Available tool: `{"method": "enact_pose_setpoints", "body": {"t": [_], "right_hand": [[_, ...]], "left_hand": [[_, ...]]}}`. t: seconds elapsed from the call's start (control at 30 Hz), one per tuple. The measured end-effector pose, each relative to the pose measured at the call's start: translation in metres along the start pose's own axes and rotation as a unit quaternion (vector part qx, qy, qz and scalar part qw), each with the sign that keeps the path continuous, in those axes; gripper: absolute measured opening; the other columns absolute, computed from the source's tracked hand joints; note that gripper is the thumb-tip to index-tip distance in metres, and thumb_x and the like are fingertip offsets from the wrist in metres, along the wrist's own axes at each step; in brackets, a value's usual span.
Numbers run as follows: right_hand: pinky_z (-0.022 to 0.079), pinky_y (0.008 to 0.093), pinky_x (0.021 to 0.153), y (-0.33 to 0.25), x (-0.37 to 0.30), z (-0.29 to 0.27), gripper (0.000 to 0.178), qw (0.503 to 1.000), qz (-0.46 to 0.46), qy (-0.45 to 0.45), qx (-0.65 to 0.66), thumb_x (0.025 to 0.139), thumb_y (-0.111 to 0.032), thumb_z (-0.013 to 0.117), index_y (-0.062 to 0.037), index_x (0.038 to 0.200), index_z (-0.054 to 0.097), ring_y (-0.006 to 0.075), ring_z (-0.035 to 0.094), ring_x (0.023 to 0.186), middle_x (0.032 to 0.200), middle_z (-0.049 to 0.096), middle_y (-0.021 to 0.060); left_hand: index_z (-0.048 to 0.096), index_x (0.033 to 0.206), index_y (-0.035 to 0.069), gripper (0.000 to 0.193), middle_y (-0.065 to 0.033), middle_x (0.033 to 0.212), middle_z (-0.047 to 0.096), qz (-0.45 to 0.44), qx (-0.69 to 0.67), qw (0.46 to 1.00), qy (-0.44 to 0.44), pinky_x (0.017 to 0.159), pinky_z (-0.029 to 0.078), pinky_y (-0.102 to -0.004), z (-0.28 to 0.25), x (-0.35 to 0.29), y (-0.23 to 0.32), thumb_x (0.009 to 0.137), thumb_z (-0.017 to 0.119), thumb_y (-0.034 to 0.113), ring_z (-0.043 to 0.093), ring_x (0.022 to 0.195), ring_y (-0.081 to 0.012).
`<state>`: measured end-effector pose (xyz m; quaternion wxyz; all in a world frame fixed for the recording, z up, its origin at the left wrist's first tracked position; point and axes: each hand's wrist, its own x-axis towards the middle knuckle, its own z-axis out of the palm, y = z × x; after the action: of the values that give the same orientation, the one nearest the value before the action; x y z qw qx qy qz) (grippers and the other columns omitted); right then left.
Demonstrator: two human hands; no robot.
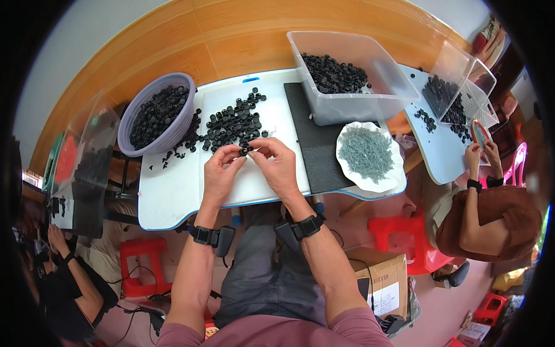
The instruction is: Assembling small black plastic components by hand at a workbench.
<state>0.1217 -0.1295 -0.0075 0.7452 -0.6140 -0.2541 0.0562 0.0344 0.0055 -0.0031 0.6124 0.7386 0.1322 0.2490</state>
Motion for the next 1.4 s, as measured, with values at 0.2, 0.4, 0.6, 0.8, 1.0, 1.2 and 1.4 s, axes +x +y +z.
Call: {"method": "enact_pose_setpoints", "body": {"t": [0.2,0.4,0.6,0.8,1.0,1.2,1.4], "right_hand": [[0.051,0.0248,0.064,-0.0041,0.0005,0.0016,0.017,0.997,-0.054,-0.013,-0.055,0.083,0.003,0.074,-0.0037,0.099,0.075,0.0118,0.068,0.077,0.095,0.073,0.0060],[0.052,0.0255,0.064,-0.0060,0.0019,0.0021,0.015,0.994,-0.078,-0.015,-0.082,0.082,0.002,0.074,-0.0035,0.096,0.075,0.0137,0.068,0.075,0.092,0.073,0.0067],[0.053,0.0265,0.065,-0.0082,0.0010,0.0052,0.012,0.991,-0.080,-0.005,-0.106,0.082,0.001,0.075,-0.0018,0.094,0.076,0.0153,0.069,0.075,0.088,0.074,0.0079],[0.054,0.0266,0.069,-0.0039,0.0013,0.0009,0.012,0.994,-0.065,-0.020,-0.081,0.085,0.001,0.074,-0.0008,0.096,0.078,0.0154,0.070,0.079,0.090,0.075,0.0095],[0.054,0.0266,0.070,0.0004,0.0017,0.0037,0.014,0.994,-0.050,-0.017,-0.093,0.085,0.002,0.073,-0.0010,0.097,0.078,0.0151,0.070,0.080,0.091,0.075,0.0098],[0.055,0.0266,0.071,-0.0020,0.0028,0.0029,0.014,0.993,-0.050,-0.025,-0.105,0.086,0.002,0.072,-0.0010,0.098,0.078,0.0152,0.070,0.081,0.092,0.075,0.0095],[0.055,0.0266,0.072,-0.0022,0.0033,0.0030,0.014,0.992,-0.054,-0.026,-0.113,0.085,0.003,0.072,-0.0008,0.098,0.078,0.0157,0.070,0.081,0.093,0.074,0.0099]], "left_hand": [[0.069,0.114,0.000,0.024,-0.0075,0.100,0.075,0.003,-0.010,1.000,-0.005,0.079,0.055,-0.0247,-0.0003,0.0017,-0.0065,0.091,0.074,0.001,0.070,0.092,-0.0105],[0.068,0.115,0.000,0.025,-0.0080,0.101,0.076,0.010,-0.016,1.000,-0.008,0.079,0.055,-0.0249,0.0001,0.0011,-0.0052,0.091,0.073,0.001,0.070,0.092,-0.0107],[0.070,0.115,0.000,0.024,-0.0079,0.099,0.076,0.024,0.029,0.999,0.005,0.079,0.056,-0.0262,-0.0010,0.0008,-0.0066,0.091,0.072,0.002,0.071,0.090,-0.0117],[0.067,0.117,-0.001,0.025,-0.0077,0.100,0.076,0.018,0.057,0.998,-0.004,0.082,0.055,-0.0253,0.0001,-0.0005,-0.0003,0.093,0.071,0.002,0.070,0.090,-0.0112],[0.065,0.114,0.000,0.025,-0.0119,0.094,0.075,0.056,0.071,0.996,0.013,0.074,0.057,-0.0307,-0.0003,0.0003,-0.0056,0.091,0.072,0.006,0.074,0.084,-0.0187],[0.061,0.116,0.000,0.025,-0.0152,0.093,0.075,0.072,0.111,0.991,-0.007,0.074,0.057,-0.0332,0.0008,0.0002,-0.0041,0.093,0.070,0.007,0.075,0.088,-0.0254],[0.060,0.115,0.001,0.024,-0.0179,0.093,0.074,0.074,0.144,0.987,-0.007,0.075,0.058,-0.0358,0.0017,-0.0009,0.0012,0.093,0.068,0.006,0.076,0.089,-0.0293]]}}
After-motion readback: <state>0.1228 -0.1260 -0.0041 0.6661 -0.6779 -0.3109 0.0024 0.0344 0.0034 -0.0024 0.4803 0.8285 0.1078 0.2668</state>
